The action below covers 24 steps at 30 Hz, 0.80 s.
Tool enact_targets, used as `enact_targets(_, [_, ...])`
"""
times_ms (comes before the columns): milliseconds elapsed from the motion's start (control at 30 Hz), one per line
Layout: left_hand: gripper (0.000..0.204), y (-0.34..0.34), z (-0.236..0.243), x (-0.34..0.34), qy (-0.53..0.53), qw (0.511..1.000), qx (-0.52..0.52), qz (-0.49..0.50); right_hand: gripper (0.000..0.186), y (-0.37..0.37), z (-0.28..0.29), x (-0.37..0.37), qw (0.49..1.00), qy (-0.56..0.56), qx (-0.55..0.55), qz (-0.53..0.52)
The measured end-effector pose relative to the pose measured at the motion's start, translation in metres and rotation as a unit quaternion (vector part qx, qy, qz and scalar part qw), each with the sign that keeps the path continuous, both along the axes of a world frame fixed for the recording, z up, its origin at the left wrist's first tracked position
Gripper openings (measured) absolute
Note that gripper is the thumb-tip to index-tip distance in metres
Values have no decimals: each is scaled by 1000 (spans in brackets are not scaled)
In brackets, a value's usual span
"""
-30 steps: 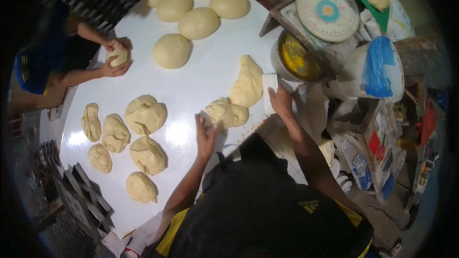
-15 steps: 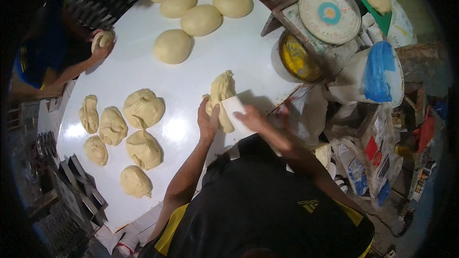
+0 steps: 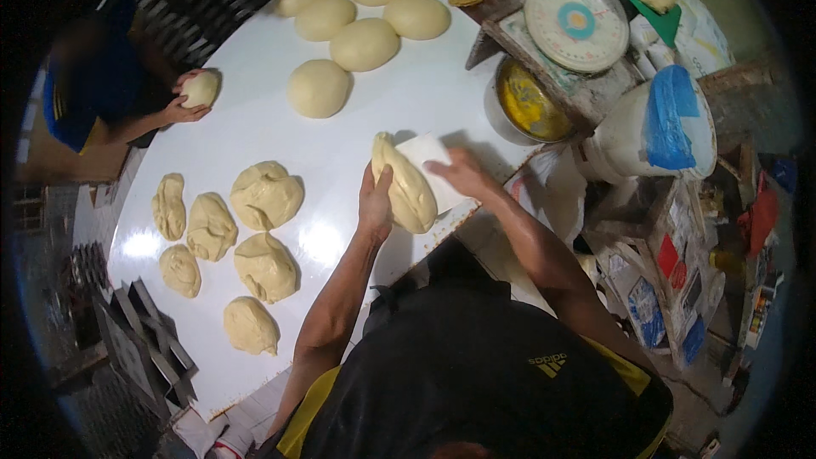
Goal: The person uses a scraper to cut portions from a large mass of dough, weighs each portion on a mechanical scale, and shapes the pieces into rounds by hand on a white table.
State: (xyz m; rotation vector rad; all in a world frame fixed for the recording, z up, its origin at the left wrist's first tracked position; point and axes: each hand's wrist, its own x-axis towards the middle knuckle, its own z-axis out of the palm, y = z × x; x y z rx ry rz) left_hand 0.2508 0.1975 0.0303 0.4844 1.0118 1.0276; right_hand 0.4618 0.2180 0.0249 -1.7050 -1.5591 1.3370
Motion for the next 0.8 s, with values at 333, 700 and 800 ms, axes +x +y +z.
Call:
enact_targets(333, [36,45,-94,129,285,925,242,-68,44,-82,108,117,956,-196,19,-219])
enact_targets(700, [27,-21,-58,52,585,695,368,-198,58,0,-66,69,953,100,-11,-287])
enact_targets(800, [45,-25,-68,19,535,739,337,-233,59,18,-95,77,947,90,-65,-301])
